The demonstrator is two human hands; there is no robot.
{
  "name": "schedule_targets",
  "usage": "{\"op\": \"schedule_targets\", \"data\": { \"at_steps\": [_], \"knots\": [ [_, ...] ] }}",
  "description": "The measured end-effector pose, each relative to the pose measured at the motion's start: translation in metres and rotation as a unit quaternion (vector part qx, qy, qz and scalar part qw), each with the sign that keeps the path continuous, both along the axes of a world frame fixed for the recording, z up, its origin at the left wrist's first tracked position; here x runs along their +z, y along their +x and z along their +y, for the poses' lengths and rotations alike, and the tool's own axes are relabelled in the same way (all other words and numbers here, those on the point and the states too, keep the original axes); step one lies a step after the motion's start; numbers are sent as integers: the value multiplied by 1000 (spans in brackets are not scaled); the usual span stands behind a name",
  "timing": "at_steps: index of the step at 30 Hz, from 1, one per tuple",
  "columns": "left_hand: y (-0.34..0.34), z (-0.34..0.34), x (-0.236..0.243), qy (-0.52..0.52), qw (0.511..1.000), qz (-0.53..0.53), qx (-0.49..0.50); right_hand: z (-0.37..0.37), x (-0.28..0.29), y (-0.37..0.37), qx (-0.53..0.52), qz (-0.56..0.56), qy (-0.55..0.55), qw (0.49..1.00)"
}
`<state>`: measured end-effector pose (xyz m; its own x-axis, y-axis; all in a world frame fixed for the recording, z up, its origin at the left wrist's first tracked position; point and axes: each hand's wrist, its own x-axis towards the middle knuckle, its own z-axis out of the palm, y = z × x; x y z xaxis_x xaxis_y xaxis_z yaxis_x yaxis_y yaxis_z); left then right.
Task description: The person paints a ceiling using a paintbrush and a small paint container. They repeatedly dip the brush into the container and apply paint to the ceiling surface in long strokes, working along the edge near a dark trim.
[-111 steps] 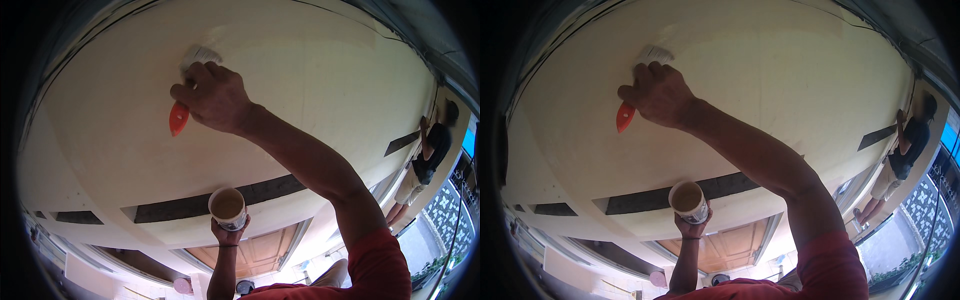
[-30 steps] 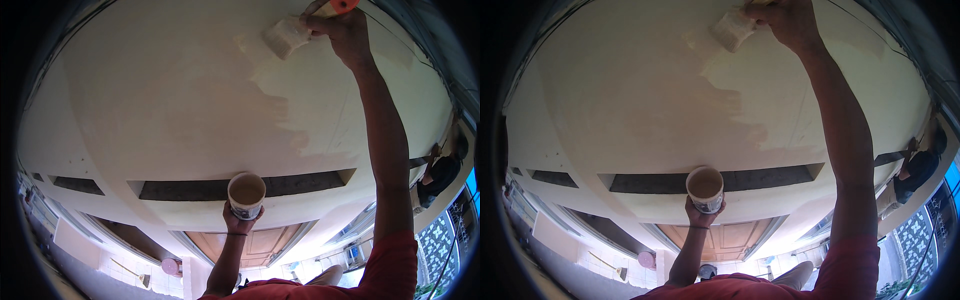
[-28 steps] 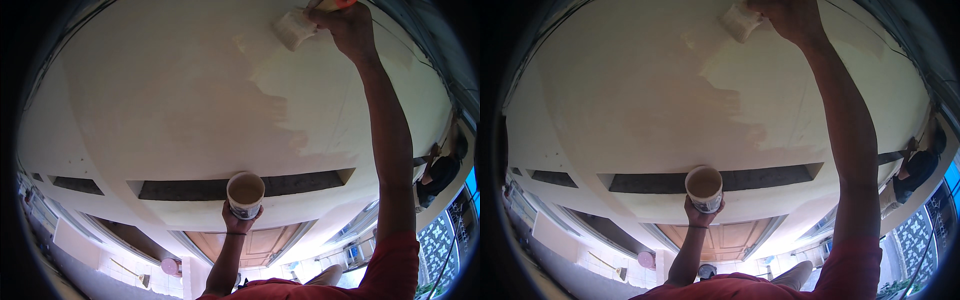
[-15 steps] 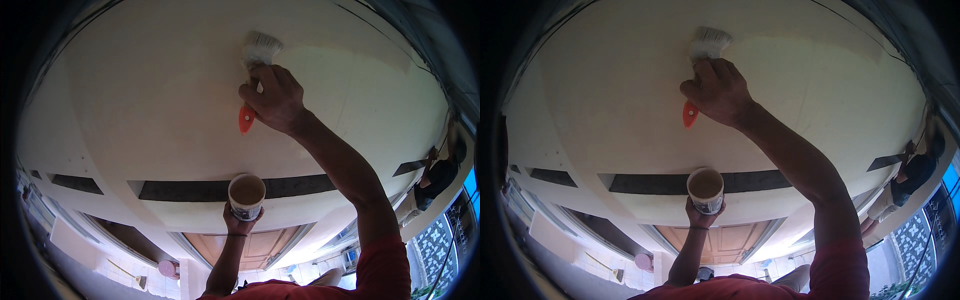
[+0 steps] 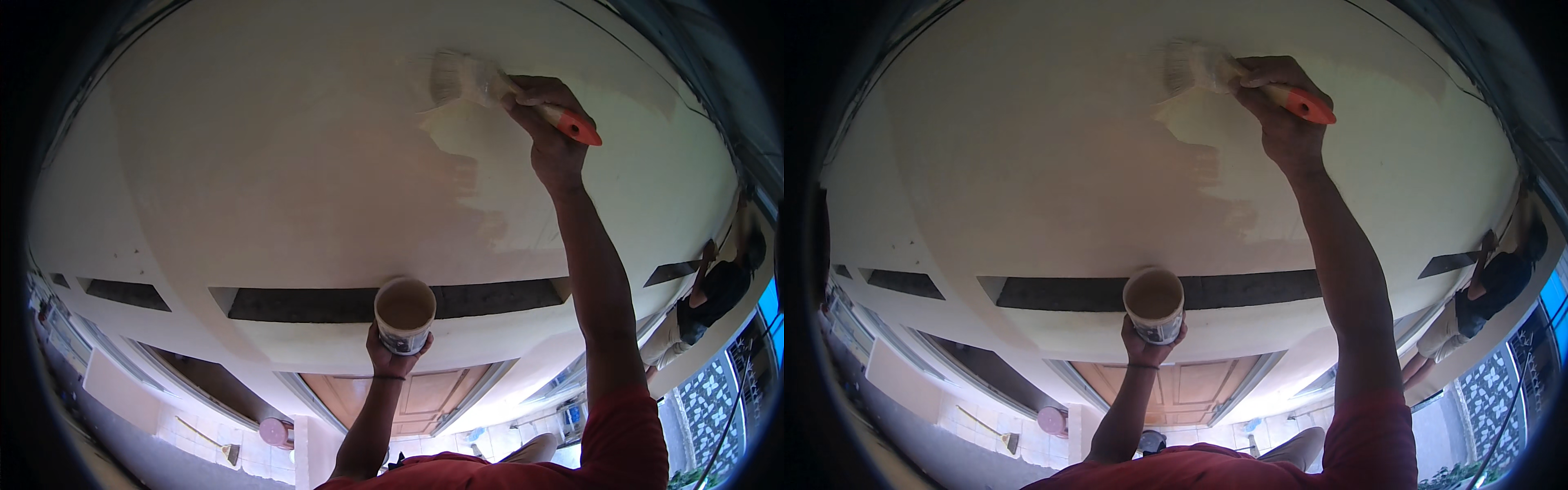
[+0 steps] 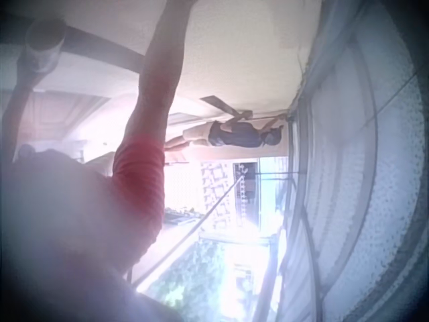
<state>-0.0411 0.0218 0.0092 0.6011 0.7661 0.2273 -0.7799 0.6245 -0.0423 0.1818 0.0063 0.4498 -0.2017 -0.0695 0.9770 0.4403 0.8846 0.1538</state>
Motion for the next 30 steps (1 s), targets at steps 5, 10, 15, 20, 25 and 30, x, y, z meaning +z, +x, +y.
{"op": "schedule_targets", "data": {
  "at_steps": [5, 10, 15, 20, 25, 30],
  "knots": [
    [-2, 1, -2, -8, 1000, 10, 6, -18, 15, 22, -127, 30, 175, 976],
    [2, 0, -2, 6, 1000, 7, 2, -25, -22, -2, -333, -159, 215, 904],
    [-5, 2, -5, 0, 1000, 17, 10, -46, -77, -50, -161, -247, 65, 953],
    [2, 1, 0, 0, 1000, 30, 5, -24, -12, -34, -16, -79, -132, 988],
    [0, 2, -4, 10, 1000, 21, 5, -31, 59, -31, -140, -93, 108, 980],
    [0, 3, -9, 11, 1000, 21, 13, -13, -16, -80, -342, -290, 215, 868]
  ]
}}
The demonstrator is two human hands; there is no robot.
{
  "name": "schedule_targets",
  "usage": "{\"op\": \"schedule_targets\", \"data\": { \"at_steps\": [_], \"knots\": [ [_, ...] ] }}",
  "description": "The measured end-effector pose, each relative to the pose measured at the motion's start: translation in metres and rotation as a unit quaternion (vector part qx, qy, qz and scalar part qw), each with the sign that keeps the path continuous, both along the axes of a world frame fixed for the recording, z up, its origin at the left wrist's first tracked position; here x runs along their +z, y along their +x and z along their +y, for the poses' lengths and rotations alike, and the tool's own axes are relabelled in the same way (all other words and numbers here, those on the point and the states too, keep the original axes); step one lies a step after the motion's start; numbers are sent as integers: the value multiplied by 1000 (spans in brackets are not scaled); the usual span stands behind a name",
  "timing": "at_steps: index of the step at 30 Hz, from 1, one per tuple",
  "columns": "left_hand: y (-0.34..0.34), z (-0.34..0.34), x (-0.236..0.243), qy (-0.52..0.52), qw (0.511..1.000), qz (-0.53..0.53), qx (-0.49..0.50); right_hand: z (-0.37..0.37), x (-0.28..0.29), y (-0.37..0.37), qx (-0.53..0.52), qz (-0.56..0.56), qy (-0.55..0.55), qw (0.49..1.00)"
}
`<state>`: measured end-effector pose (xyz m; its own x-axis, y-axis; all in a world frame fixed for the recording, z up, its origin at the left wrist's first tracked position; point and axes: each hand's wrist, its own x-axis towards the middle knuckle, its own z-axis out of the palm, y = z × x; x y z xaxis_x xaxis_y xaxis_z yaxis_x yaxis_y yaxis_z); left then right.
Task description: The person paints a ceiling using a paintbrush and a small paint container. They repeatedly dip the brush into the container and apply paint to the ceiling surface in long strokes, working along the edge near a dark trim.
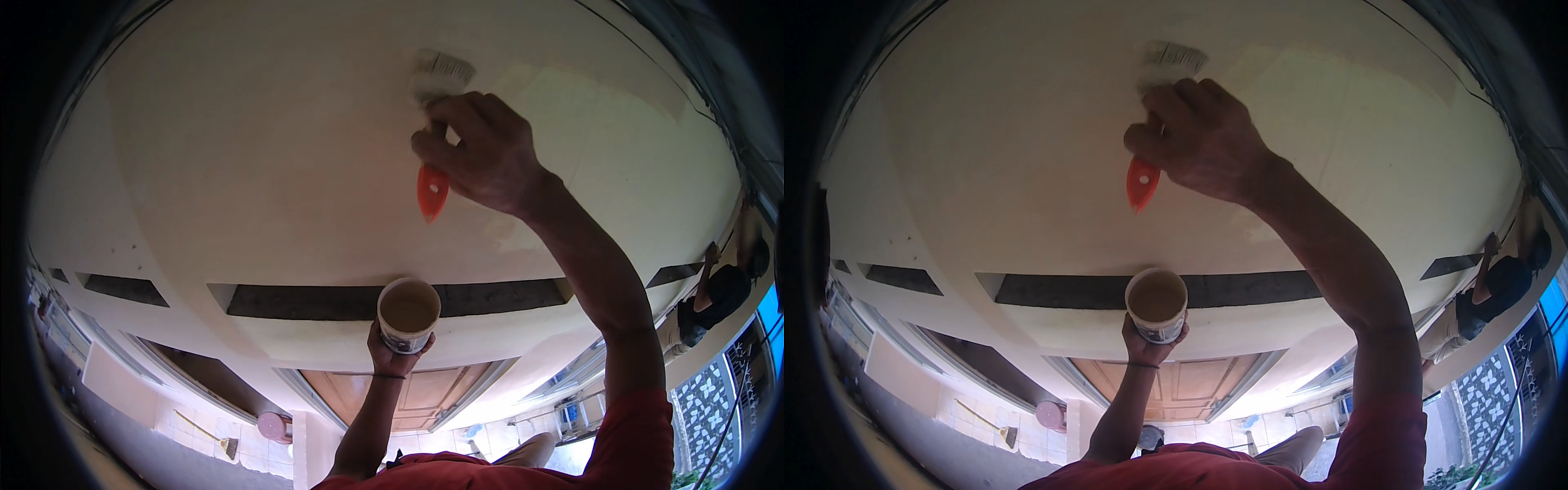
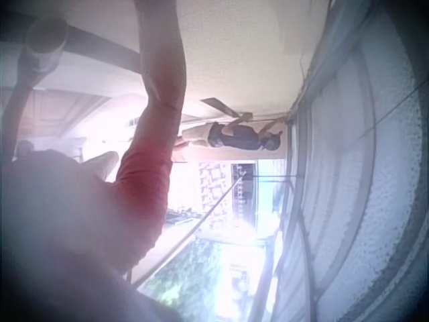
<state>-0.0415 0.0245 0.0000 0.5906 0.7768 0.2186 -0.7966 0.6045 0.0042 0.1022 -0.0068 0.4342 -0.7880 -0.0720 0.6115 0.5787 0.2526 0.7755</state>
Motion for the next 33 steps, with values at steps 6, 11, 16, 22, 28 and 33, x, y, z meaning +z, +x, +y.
{"op": "schedule_targets", "data": {
  "at_steps": [6, 11, 16, 22, 28, 33],
  "knots": [
    [-3, -2, 8, -12, 1000, 1, -1, 0, 9, -27, 286, 152, -305, 896],
    [1, -5, 10, -25, 1000, 0, -2, 23, 91, -6, 343, 195, -124, 911],
    [2, -8, 14, -18, 1000, 0, 11, 16, 73, -21, 64, 65, 71, 993],
    [-3, -5, 11, -16, 1000, -5, 10, 8, -7, -65, 235, 28, -203, 950],
    [-3, -5, 9, -26, 999, 24, 16, 11, 59, -8, 360, 387, -214, 822],
    [4, -4, 9, -18, 1000, -2, -2, -1, 76, 54, 172, 372, 132, 903]
  ]
}}
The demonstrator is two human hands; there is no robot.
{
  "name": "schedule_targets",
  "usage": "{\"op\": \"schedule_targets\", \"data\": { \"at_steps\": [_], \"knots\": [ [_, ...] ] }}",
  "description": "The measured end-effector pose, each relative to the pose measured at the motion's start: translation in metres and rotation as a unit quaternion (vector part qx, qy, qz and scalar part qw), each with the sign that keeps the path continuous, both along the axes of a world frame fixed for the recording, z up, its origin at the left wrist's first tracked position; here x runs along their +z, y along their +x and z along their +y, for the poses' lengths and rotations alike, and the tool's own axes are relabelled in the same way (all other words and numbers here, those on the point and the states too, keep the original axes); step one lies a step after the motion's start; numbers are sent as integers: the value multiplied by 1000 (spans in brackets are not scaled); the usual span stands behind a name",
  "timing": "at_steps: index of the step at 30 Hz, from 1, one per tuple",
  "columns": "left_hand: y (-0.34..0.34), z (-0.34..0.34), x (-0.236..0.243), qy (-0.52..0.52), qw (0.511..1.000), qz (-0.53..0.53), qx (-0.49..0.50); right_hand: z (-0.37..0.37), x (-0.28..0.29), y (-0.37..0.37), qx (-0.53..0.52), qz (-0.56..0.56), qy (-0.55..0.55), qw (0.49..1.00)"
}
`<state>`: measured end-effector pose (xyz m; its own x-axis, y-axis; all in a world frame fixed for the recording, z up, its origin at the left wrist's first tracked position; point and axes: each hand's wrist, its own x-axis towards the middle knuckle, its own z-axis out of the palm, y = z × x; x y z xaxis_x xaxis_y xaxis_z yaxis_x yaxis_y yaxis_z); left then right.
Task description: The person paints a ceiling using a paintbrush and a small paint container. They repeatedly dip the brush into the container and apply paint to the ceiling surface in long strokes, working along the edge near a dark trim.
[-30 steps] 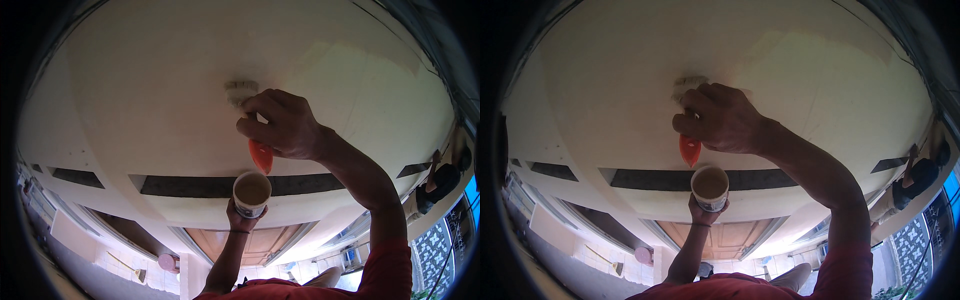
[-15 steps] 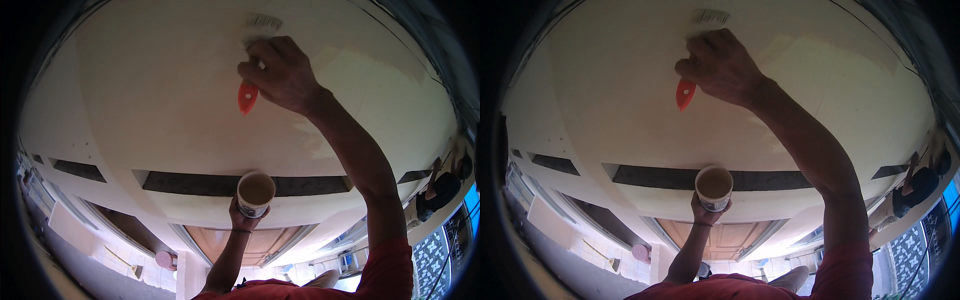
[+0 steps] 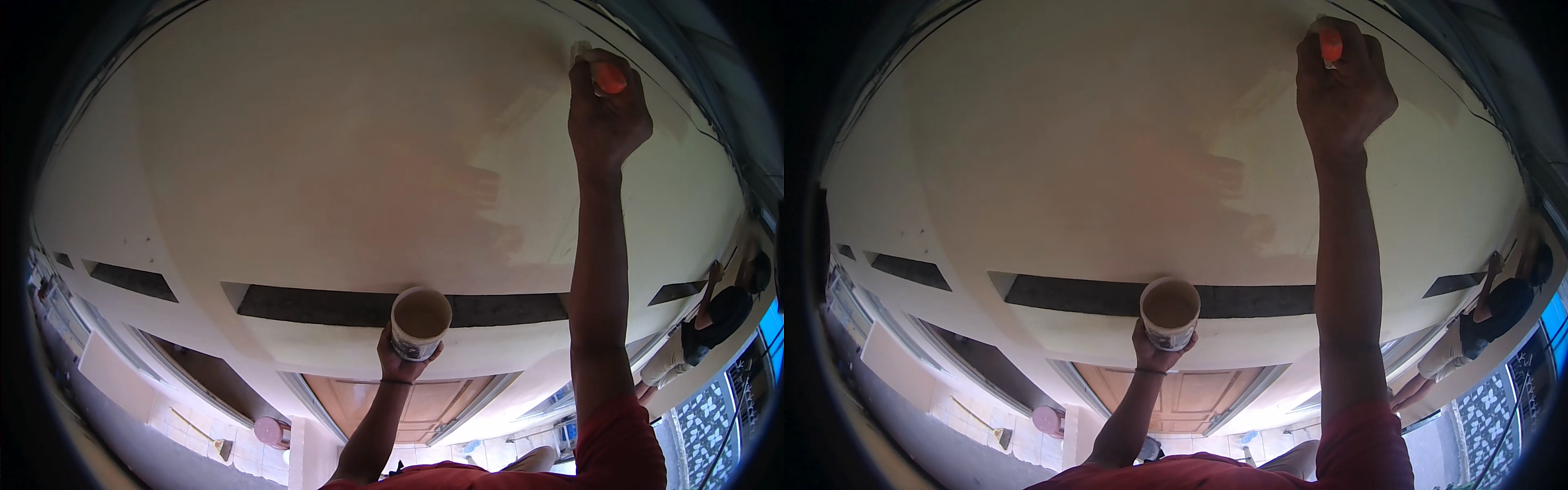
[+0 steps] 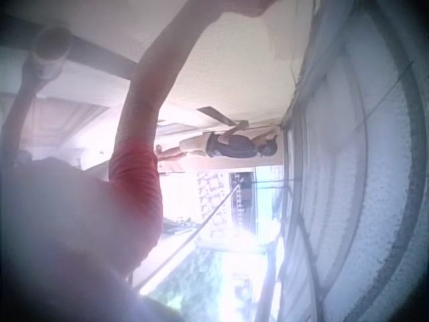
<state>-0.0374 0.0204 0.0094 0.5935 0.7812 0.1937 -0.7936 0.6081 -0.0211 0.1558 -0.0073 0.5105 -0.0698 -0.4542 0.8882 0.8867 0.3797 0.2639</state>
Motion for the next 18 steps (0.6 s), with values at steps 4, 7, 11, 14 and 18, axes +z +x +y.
{"op": "schedule_targets", "data": {
  "at_steps": [4, 7, 11, 14, 18],
  "knots": [
    [-2, -1, 1, -3, 1000, 9, 10, 27, -9, -49, -221, -25, 31, 974],
    [0, 0, 0, 5, 1000, 6, 7, 55, -24, -138, -217, -103, 35, 970],
    [-2, 0, 1, 24, 999, 26, 14, 45, -52, -234, -29, -243, -65, 967],
    [-4, 0, -3, 1, 999, 40, 18, 34, -47, -245, 151, -201, -157, 955],
    [-4, 3, -6, 3, 999, 36, 7, 57, -37, -151, 421, -50, -211, 881]
  ]
}}
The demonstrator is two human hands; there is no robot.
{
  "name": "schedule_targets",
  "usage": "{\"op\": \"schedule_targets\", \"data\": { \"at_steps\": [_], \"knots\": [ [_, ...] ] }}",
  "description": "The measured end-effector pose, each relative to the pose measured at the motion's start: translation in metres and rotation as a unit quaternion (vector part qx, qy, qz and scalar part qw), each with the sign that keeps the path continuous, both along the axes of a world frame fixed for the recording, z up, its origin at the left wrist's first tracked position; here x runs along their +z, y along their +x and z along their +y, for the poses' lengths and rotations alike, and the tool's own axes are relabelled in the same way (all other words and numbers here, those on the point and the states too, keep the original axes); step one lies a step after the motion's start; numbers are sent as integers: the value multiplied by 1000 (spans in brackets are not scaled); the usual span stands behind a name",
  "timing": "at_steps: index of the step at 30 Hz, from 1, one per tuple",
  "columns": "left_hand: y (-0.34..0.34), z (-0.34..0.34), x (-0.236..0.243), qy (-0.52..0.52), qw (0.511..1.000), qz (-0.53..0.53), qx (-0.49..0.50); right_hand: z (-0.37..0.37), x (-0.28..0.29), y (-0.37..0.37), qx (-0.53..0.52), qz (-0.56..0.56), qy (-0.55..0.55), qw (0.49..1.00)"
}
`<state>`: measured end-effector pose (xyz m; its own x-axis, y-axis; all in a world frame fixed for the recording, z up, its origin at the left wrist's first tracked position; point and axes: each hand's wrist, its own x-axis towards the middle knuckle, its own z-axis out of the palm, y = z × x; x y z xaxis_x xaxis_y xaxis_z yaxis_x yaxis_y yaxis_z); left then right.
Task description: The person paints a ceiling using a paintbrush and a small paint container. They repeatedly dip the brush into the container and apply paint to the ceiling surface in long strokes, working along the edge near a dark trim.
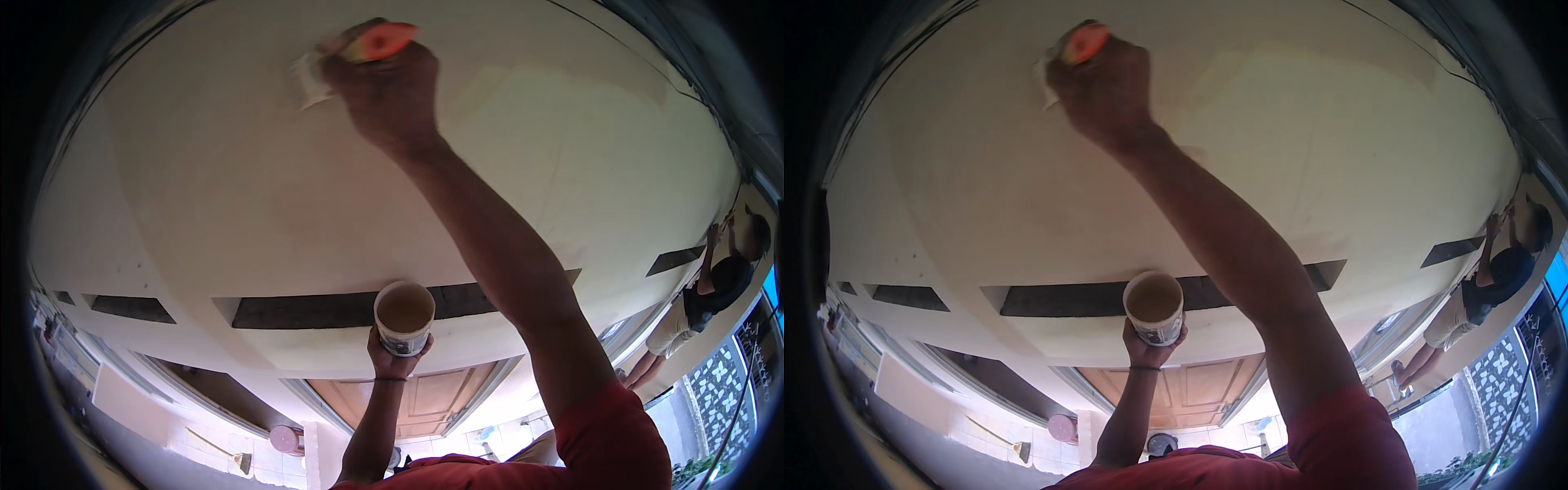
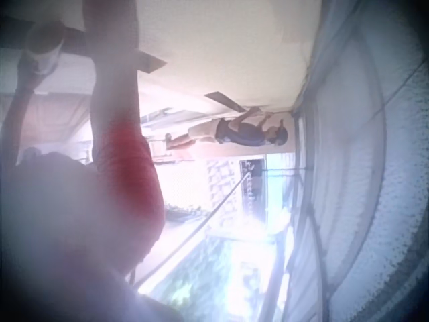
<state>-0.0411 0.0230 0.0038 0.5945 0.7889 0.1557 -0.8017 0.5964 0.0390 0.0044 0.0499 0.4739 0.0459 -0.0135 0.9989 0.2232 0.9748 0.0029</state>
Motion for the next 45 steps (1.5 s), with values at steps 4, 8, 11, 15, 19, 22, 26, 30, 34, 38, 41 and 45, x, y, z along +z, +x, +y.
{"op": "schedule_targets", "data": {
  "at_steps": [4, 8, 11, 15, 19, 22, 26, 30, 34, 38, 41, 45],
  "knots": [
    [-1, -1, 9, -3, 1000, -22, -15, -43, -20, 142, -6, 135, -4, 991],
    [0, -2, 10, -22, 999, -9, -29, -92, -31, 273, -172, 234, 13, 957],
    [1, 0, 8, -19, 999, -23, -40, -126, -54, 335, -310, 280, 46, 907],
    [0, 3, 4, -21, 998, -31, -40, -153, -97, 337, -245, 347, -10, 905],
    [-1, 5, 4, 6, 999, -24, -24, -159, -131, 311, -91, 383, -114, 912],
    [1, 5, 2, -26, 999, -9, -21, -165, -173, 285, -18, 338, -215, 916],
    [-2, 1, 4, -52, 998, -18, -26, -166, -210, 209, -2, 261, -284, 923],
    [-1, -2, 2, -26, 999, -24, -10, -156, -244, 159, -12, 67, -246, 967],
    [-2, -4, 8, 16, 1000, 2, 9, -145, -259, 134, -61, -66, -300, 950],
    [0, -5, 23, 12, 999, 41, 20, -123, -262, 127, -37, -123, -351, 928],
    [0, -3, 20, 19, 998, 50, 21, -110, -271, 123, -46, -109, -389, 914],
    [1, -3, 19, -12, 997, 75, 25, -99, -277, 117, -75, -135, -400, 904]
  ]
}}
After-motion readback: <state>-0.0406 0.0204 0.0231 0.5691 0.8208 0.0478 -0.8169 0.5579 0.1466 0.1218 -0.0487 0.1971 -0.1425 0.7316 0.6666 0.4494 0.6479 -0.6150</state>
